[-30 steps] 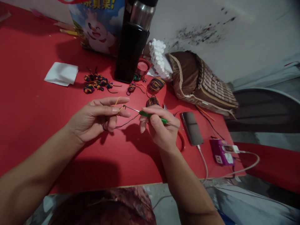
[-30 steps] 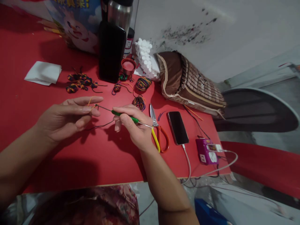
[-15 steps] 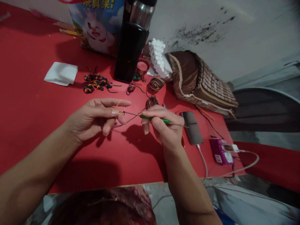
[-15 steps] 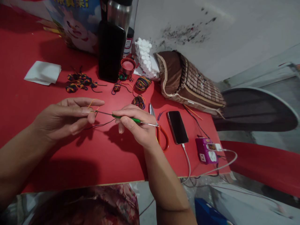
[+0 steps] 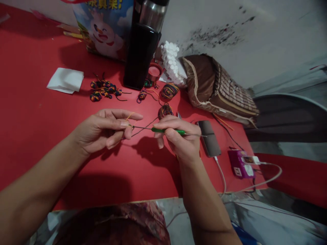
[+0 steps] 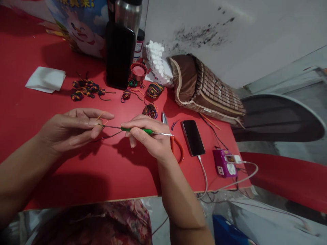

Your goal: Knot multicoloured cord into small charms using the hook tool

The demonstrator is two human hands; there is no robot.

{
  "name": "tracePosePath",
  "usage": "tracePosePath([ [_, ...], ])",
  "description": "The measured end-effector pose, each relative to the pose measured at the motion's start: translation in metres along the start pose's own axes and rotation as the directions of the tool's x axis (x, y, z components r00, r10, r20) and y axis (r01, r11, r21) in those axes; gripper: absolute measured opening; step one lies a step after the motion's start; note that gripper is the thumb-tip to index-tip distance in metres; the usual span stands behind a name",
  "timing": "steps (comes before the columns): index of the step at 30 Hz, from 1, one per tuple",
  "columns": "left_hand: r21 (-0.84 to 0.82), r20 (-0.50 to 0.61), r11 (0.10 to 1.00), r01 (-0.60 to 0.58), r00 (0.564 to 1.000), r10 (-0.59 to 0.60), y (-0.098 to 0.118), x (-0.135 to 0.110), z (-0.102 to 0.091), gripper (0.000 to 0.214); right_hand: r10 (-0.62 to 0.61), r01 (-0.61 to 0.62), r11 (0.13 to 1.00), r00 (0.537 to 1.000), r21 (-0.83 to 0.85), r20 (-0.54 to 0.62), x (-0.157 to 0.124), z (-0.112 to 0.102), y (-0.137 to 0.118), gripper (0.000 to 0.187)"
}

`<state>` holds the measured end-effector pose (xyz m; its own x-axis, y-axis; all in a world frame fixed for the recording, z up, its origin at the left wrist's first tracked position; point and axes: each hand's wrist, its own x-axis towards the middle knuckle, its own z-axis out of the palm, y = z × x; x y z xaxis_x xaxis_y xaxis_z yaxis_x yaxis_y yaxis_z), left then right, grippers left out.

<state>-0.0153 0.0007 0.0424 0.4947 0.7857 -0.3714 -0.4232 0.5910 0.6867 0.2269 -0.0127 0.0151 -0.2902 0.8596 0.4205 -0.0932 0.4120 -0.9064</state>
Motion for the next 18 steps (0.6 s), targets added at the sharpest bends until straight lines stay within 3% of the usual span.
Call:
tracePosePath([
  [4,0.003,0.029,1.000,0.005,1.000,-0.005,-0.001,0.000,-0.001,0.030,0.005,-0.005,1.000,1.000,0.022,0.011,0.000,0.002,0.000,0.019],
  [11,-0.051,0.132,0.991,-0.125,0.983,0.131,-0.010,0.002,-0.005,0.033,0.035,-0.033,0.999,0.996,0.038,-0.077,-0.003,0.016,0.005,0.021],
  [15,-0.059,0.132,0.980,-0.192,0.971,0.198,-0.016,0.004,-0.002,0.034,0.155,-0.117,0.957,0.980,0.266,-0.127,-0.002,0.030,0.007,0.019],
  [18,-0.100,0.130,0.963,-0.250,0.956,0.262,-0.022,0.005,-0.002,0.032,0.288,-0.193,0.847,0.950,0.495,-0.121,0.003,0.037,0.007,0.018],
])
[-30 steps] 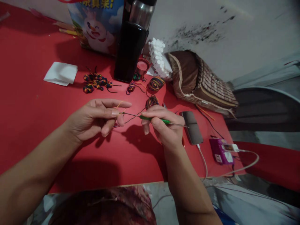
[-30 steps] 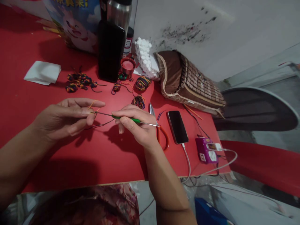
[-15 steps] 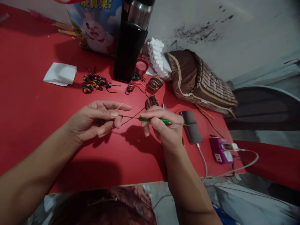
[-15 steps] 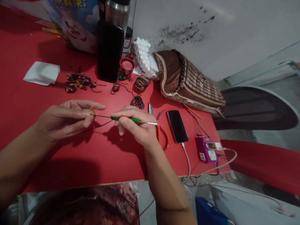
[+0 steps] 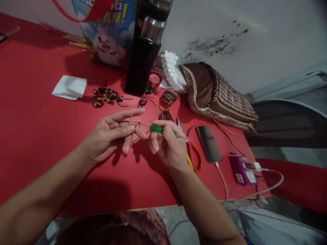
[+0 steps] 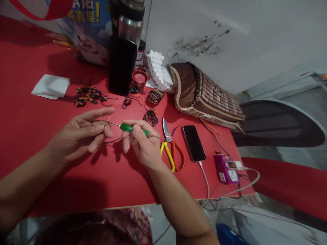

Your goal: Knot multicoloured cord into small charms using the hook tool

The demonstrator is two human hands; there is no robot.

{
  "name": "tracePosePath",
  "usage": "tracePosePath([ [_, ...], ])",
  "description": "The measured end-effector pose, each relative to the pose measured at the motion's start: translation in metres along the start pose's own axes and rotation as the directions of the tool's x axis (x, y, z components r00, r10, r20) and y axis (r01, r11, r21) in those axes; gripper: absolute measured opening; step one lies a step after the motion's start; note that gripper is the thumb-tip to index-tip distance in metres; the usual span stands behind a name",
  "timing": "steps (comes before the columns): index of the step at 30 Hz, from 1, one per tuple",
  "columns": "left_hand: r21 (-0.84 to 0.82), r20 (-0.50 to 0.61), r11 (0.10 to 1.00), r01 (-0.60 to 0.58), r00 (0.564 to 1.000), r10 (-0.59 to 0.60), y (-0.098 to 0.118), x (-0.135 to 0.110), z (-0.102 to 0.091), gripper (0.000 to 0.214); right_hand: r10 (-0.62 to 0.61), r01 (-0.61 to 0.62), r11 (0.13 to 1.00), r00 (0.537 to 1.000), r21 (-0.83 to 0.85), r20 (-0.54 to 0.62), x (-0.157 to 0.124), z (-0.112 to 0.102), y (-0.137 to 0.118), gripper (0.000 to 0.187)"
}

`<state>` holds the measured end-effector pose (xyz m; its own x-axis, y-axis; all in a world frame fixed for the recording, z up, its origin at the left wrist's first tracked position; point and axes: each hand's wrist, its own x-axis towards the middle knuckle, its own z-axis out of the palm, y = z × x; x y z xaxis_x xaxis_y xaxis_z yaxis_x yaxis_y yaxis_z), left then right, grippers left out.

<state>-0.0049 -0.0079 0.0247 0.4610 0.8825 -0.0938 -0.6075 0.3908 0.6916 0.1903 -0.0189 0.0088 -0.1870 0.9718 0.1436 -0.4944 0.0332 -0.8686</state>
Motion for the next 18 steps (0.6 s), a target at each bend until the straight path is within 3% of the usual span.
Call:
tracePosePath([
  [5,0.000,-0.044,1.000,-0.025,0.999,0.025,-0.0051,-0.0005,0.0000,0.030,0.312,-0.298,0.907,0.950,0.297,0.001,0.0081,0.0018,-0.0011,0.019],
  [8,0.016,-0.083,1.000,-0.020,0.996,0.021,-0.0050,-0.0008,0.0016,0.031,0.397,-0.379,0.845,0.917,0.377,0.033,0.0098,-0.0001,-0.0005,0.017],
  [18,0.076,-0.107,0.997,-0.011,0.994,0.019,-0.0070,-0.0005,0.0072,0.032,0.331,-0.324,0.895,0.943,0.308,0.030,0.0060,0.0044,0.0016,0.018],
])
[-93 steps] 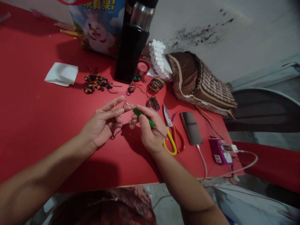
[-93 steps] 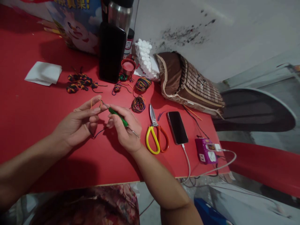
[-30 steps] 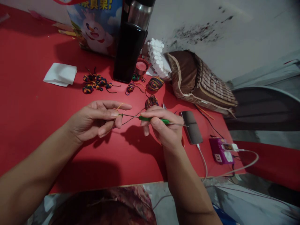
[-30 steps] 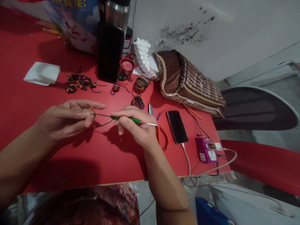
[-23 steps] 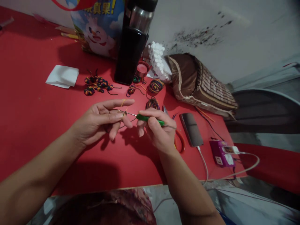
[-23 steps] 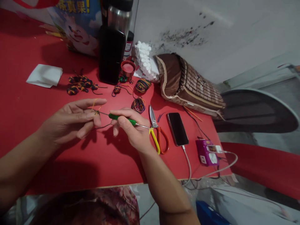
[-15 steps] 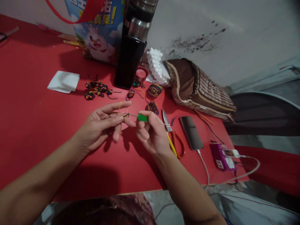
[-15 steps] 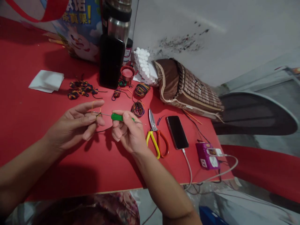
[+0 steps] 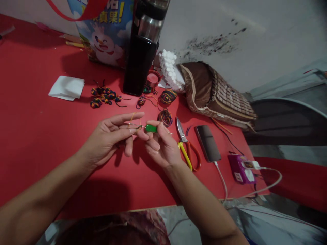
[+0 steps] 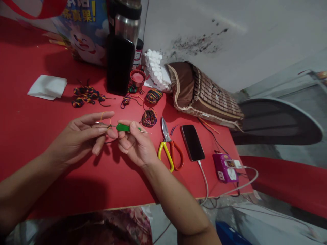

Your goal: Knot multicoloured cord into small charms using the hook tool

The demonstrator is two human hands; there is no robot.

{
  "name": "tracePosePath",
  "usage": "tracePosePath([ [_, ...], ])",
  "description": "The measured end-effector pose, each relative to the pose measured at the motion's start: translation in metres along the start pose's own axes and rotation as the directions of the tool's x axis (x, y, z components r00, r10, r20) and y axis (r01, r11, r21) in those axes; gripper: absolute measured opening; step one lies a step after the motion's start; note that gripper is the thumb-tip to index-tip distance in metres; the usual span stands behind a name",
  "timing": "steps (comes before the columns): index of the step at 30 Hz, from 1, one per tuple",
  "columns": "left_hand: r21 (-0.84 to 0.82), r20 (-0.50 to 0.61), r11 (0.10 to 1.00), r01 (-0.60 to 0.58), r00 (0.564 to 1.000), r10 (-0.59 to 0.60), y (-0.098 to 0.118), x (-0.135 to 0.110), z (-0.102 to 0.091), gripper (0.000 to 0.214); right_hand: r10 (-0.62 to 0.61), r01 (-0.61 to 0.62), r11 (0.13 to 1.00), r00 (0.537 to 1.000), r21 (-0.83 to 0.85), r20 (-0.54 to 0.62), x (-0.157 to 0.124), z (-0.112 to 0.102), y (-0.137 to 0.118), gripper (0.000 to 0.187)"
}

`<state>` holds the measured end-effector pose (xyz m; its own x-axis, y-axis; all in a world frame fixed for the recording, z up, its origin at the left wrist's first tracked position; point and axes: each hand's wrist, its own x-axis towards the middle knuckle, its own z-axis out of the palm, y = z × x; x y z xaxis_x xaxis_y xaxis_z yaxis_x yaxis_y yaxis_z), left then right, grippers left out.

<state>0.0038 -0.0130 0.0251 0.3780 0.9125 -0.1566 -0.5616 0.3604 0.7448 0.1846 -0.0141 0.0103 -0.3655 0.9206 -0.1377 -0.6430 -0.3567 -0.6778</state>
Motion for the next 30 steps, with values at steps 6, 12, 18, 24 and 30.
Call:
tracePosePath([
  [6,0.000,0.028,1.000,-0.009,1.000,0.009,0.003,-0.003,0.002,0.033,-0.051,0.050,0.991,0.999,-0.123,-0.006,-0.002,-0.004,-0.007,0.017],
  [12,0.034,0.045,0.999,-0.025,0.999,0.023,0.002,-0.004,0.000,0.033,-0.052,0.054,0.986,0.998,-0.159,0.019,-0.002,-0.006,-0.013,0.020],
  [18,0.061,0.087,0.997,-0.039,0.996,0.033,0.000,-0.004,-0.004,0.032,-0.113,0.118,0.974,0.993,-0.191,0.041,0.000,-0.009,-0.015,0.019],
  [24,0.050,0.086,0.998,-0.024,0.996,0.020,0.002,-0.003,-0.001,0.031,-0.123,0.120,0.965,0.992,-0.233,0.002,-0.001,-0.007,-0.012,0.024],
  [30,0.018,0.043,1.000,-0.008,0.999,0.007,0.004,-0.003,0.000,0.031,-0.178,0.161,0.947,0.983,-0.277,-0.036,-0.003,0.000,-0.009,0.027],
])
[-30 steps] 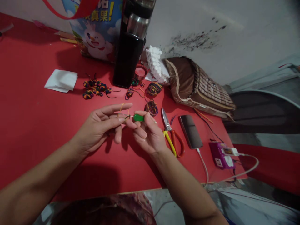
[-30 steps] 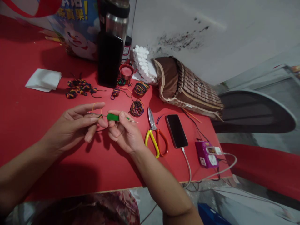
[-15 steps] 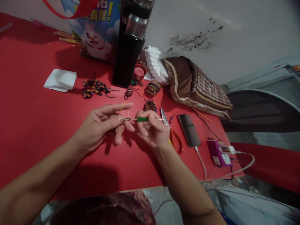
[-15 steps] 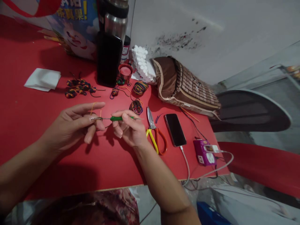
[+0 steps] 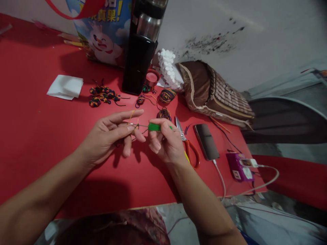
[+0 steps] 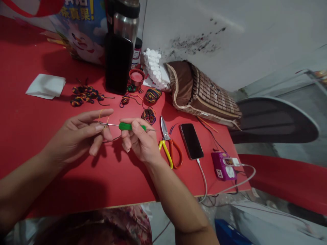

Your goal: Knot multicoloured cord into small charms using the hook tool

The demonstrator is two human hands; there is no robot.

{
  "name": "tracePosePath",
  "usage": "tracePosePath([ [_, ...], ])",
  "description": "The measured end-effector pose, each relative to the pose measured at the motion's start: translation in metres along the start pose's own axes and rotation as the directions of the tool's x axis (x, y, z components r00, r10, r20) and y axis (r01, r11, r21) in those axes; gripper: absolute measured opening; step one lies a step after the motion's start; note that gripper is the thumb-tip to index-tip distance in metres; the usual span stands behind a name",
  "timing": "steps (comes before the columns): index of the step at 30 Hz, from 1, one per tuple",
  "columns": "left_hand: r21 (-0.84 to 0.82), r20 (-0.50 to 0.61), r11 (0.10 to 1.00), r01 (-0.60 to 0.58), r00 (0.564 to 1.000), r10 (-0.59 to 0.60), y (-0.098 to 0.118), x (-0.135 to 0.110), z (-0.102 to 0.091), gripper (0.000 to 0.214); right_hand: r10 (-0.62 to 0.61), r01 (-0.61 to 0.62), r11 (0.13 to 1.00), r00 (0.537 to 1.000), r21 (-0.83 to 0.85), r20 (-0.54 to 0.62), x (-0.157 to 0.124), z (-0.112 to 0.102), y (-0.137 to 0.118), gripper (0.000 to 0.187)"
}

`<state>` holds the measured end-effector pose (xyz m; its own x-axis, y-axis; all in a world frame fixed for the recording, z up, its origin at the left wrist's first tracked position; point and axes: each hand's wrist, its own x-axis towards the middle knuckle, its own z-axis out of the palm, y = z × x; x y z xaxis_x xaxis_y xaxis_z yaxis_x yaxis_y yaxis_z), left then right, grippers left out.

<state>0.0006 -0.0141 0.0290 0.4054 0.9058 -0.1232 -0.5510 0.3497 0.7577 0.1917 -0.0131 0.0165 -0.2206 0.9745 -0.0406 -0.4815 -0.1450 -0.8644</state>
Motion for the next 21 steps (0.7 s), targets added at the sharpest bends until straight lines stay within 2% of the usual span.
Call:
tracePosePath([
  [5,0.015,-0.075,1.000,-0.023,0.997,0.024,0.002,0.003,-0.001,0.032,-0.023,0.024,0.999,0.999,0.034,-0.043,-0.002,0.004,0.003,0.021],
  [10,0.056,-0.112,0.994,-0.093,0.989,0.099,0.004,0.004,0.000,0.035,-0.212,0.199,0.961,0.976,-0.194,-0.046,-0.011,0.003,0.009,0.021],
  [13,0.080,-0.120,0.988,-0.132,0.983,0.141,0.005,0.002,0.003,0.035,-0.274,0.252,0.912,0.961,-0.325,-0.024,-0.018,0.002,0.011,0.020],
  [16,0.080,-0.135,0.985,-0.153,0.977,0.163,0.005,0.002,0.005,0.034,-0.298,0.276,0.900,0.955,-0.338,-0.012,-0.020,0.002,0.010,0.018],
  [21,0.064,-0.163,0.990,-0.127,0.977,0.136,0.003,0.004,0.002,0.037,-0.327,0.291,0.880,0.945,-0.377,-0.034,-0.019,0.003,0.009,0.017],
])
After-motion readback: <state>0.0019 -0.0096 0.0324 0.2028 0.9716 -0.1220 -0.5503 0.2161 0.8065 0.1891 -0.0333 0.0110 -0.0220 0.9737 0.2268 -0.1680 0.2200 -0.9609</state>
